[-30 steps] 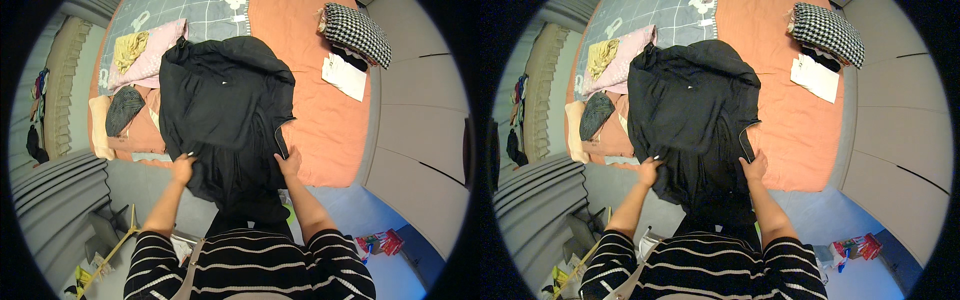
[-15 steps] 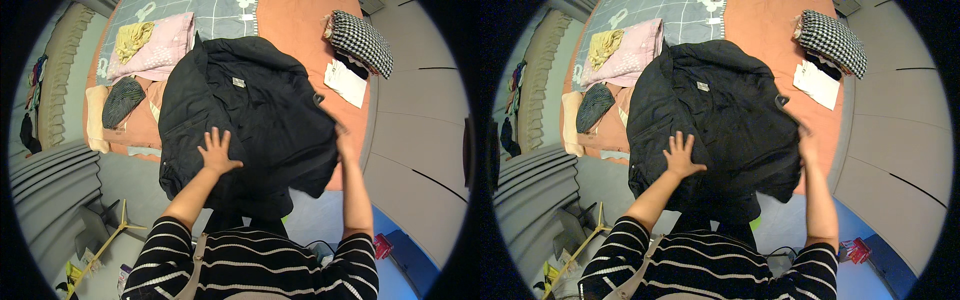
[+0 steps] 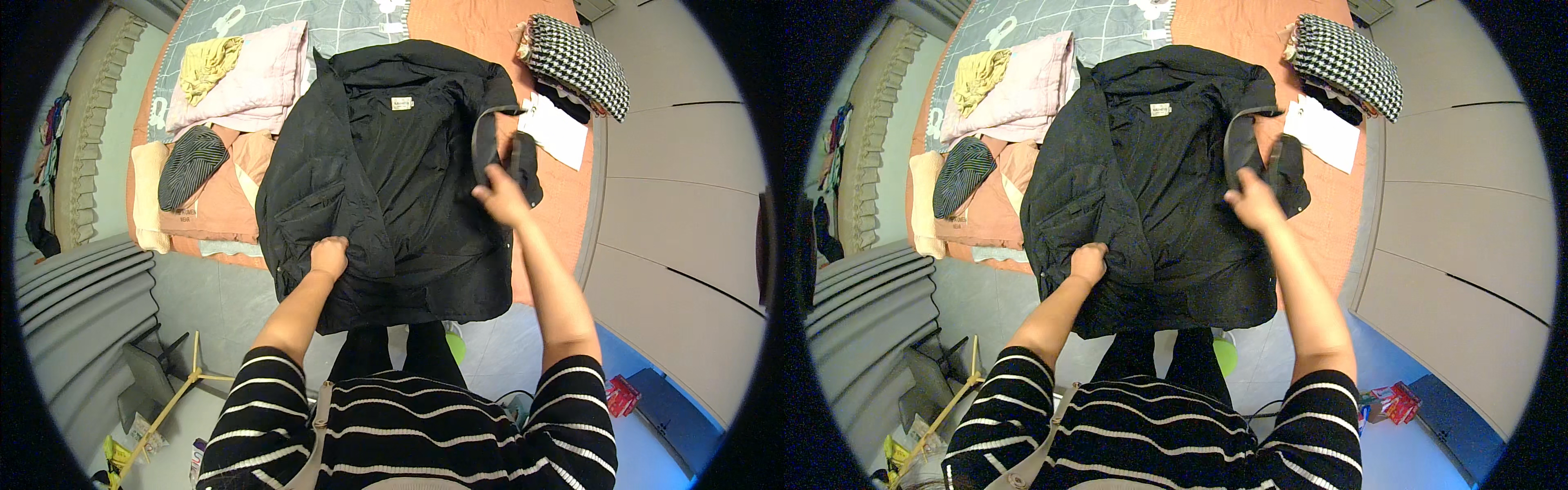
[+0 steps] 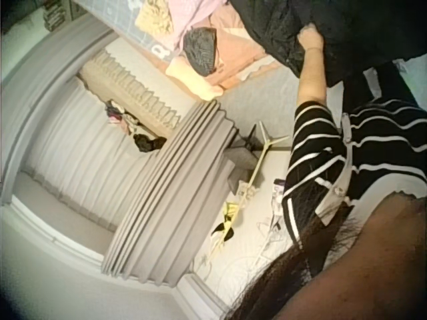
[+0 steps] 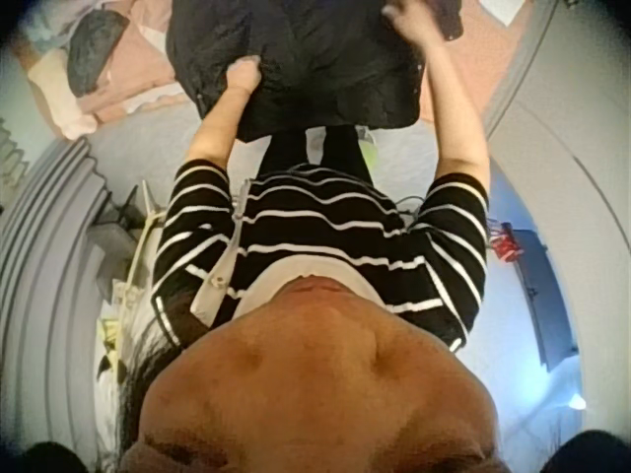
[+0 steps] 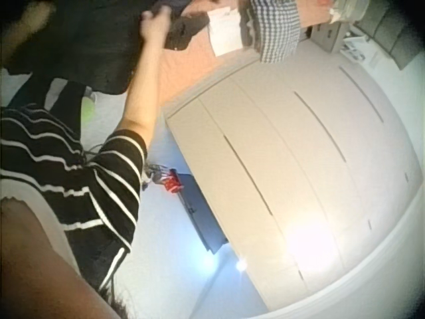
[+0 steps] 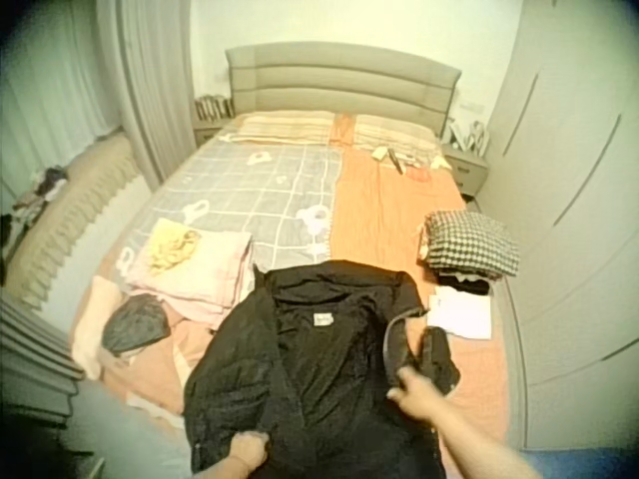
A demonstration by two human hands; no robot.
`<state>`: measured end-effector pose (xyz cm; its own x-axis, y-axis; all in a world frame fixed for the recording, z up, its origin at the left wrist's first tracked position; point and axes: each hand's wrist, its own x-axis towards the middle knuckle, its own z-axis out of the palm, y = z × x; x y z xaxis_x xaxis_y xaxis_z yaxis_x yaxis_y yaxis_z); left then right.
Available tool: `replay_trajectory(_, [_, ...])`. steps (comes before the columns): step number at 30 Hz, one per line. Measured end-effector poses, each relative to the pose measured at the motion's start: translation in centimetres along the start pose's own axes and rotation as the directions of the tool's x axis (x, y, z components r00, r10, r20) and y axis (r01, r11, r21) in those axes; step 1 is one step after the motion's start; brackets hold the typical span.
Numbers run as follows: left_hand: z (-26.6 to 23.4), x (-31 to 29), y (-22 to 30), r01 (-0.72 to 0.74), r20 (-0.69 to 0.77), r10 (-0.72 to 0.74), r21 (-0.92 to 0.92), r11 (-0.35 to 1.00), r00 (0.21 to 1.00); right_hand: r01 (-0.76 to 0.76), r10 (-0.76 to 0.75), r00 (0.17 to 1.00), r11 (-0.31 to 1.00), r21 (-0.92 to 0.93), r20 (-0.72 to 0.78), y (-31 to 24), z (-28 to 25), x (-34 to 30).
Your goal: The person folds a white t-shirt and a black puffer jacket on a bed, then places the jacket on a sofa. They retrieve a pair of socks from a plastic bag hanging on a coat rack, fold them, and return them to the bag. Finally, they fold a maroon jacket on the bed and place it in a closet.
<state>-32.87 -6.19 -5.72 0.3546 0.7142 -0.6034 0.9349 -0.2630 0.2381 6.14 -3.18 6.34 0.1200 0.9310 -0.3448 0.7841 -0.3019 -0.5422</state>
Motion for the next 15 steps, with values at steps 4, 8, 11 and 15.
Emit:
replay_trajectory(4, [-5.3,-2.4,0.1,-0.139,-0.218,-0.092,-0.840,0.525,0.972,0.004,-0.010,0.998,0.995,-0.100,-0.066,-1.8,5.2,-3.0])
replay_trajectory(8, [-5.5,-6.2,-0.2,0.485,0.488,-0.023,-0.859,0.164,0.873,-0.050,0.004,0.971,0.981,-0.189,-0.238,-4.2,3.9,-4.1])
replay_trajectory(11, [-3.3,-9.9,3.2,-0.216,0.073,0.459,-0.810,0.546,0.886,-0.066,0.037,0.976,0.989,-0.131,-0.216,-3.9,4.5,-4.3])
replay_trajectory(15, [5.7,-8.6,3.2,-0.215,0.082,0.269,-0.402,0.890,0.960,0.071,-0.090,0.986,0.988,-0.140,-0.138,-2.9,6.1,-4.4])
